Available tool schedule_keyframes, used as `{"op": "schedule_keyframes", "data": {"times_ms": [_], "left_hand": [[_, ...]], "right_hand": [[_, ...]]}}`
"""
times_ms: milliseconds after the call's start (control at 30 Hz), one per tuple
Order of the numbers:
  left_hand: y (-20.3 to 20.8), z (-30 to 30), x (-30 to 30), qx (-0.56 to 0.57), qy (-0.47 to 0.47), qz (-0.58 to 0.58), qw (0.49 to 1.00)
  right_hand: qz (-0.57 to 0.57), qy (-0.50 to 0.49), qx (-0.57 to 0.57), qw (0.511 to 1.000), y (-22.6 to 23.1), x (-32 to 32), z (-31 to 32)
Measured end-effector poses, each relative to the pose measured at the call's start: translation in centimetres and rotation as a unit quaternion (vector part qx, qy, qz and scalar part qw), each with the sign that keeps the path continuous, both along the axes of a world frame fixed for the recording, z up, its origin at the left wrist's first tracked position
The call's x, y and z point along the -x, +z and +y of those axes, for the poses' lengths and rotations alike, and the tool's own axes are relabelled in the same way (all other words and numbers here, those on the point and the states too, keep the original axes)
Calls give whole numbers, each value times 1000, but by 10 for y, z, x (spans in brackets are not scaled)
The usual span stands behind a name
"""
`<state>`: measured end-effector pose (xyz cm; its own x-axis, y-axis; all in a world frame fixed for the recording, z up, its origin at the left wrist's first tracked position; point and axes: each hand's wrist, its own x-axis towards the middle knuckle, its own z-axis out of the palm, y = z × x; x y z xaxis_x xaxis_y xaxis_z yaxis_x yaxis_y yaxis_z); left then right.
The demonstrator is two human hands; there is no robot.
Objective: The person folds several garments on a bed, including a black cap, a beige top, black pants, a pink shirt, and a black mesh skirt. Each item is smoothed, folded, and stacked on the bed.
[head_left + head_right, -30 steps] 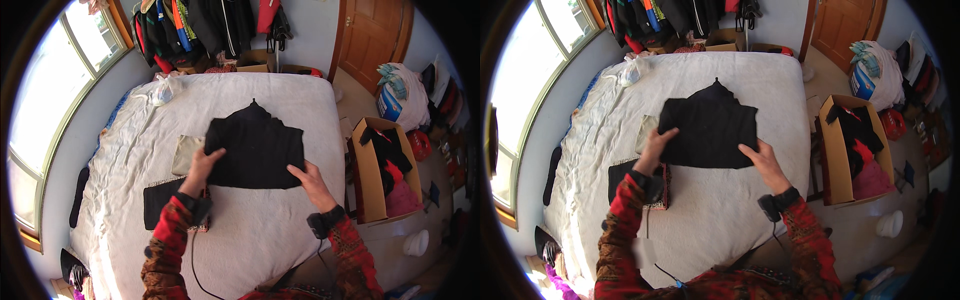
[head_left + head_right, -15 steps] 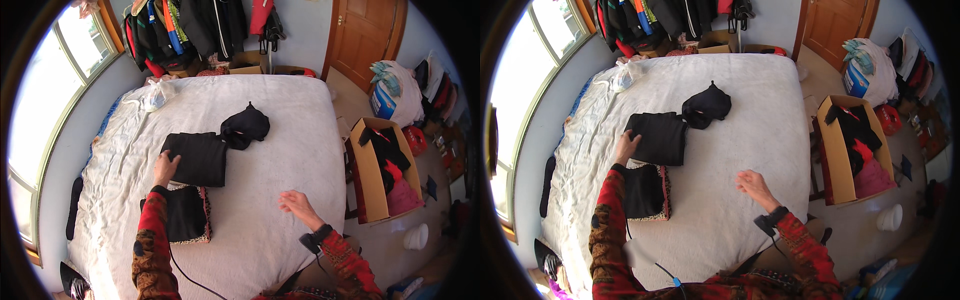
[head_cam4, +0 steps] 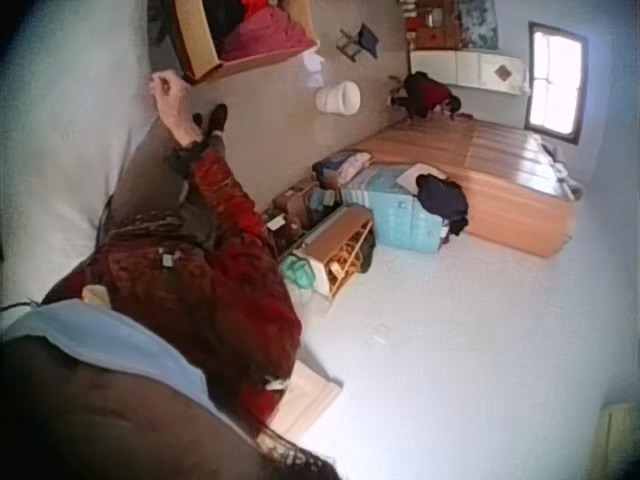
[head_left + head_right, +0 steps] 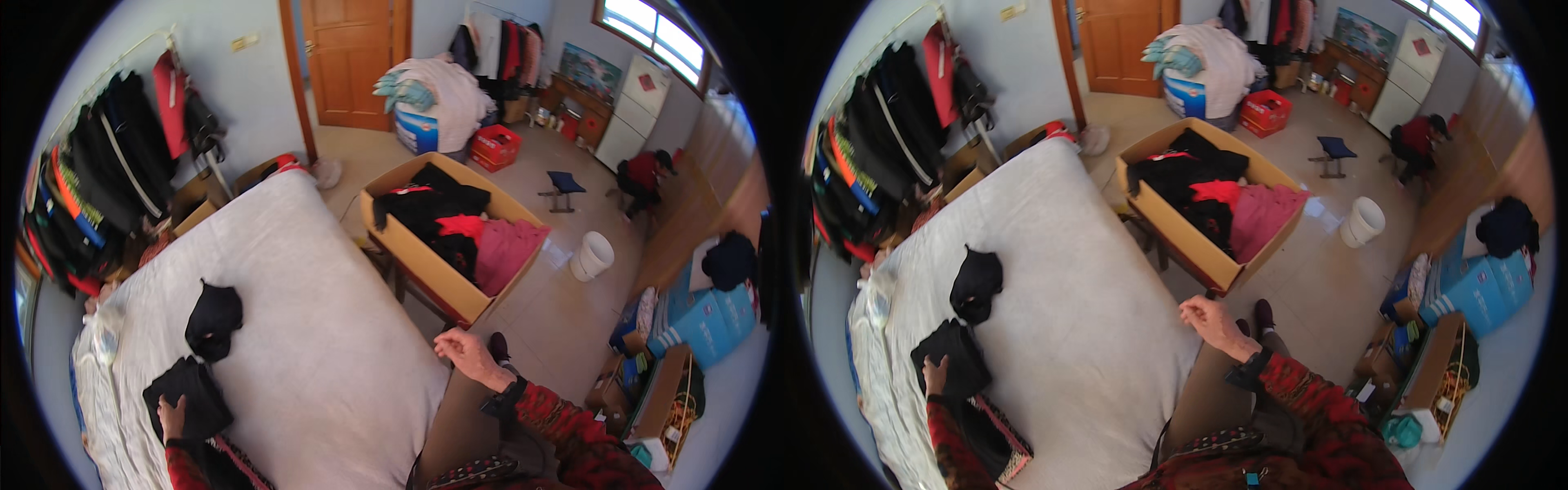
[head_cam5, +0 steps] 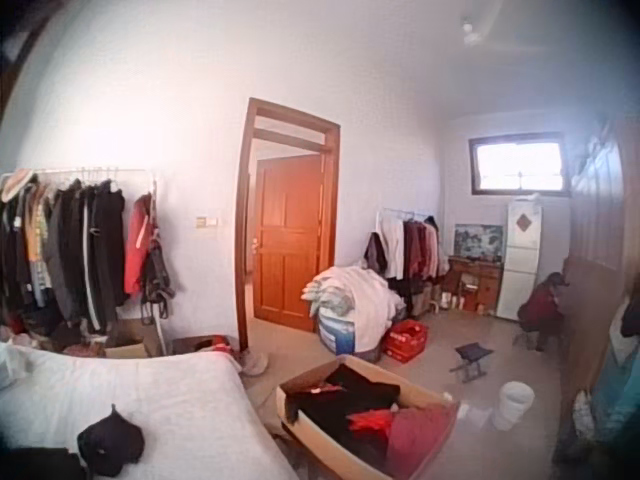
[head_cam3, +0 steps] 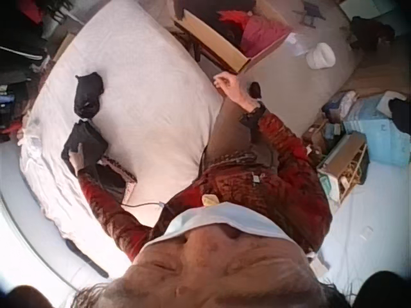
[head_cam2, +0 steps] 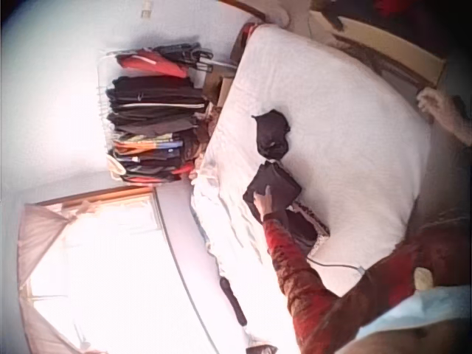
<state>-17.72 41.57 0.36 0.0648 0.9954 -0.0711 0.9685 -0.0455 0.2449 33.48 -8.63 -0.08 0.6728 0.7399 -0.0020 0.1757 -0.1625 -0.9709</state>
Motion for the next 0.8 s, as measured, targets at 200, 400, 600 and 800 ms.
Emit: {"op": "schedule_keyframes", "data": {"times_ms": [200, 400, 600, 800], "left_hand": [[-11, -73, -139, -221, -263, -169, 924], [-5, -186, -347, -46, -367, -296, 880], [37, -277, -526, -26, -515, -376, 770], [27, -338, -658, 145, -599, -275, 738]], "right_hand": [[-452, -180, 27, 873, 37, -58, -40], [-483, -130, 69, 863, 25, -85, -49], [-447, -146, 50, 881, 2, -85, -49], [-426, -148, 36, 892, -5, -88, -46]]}}
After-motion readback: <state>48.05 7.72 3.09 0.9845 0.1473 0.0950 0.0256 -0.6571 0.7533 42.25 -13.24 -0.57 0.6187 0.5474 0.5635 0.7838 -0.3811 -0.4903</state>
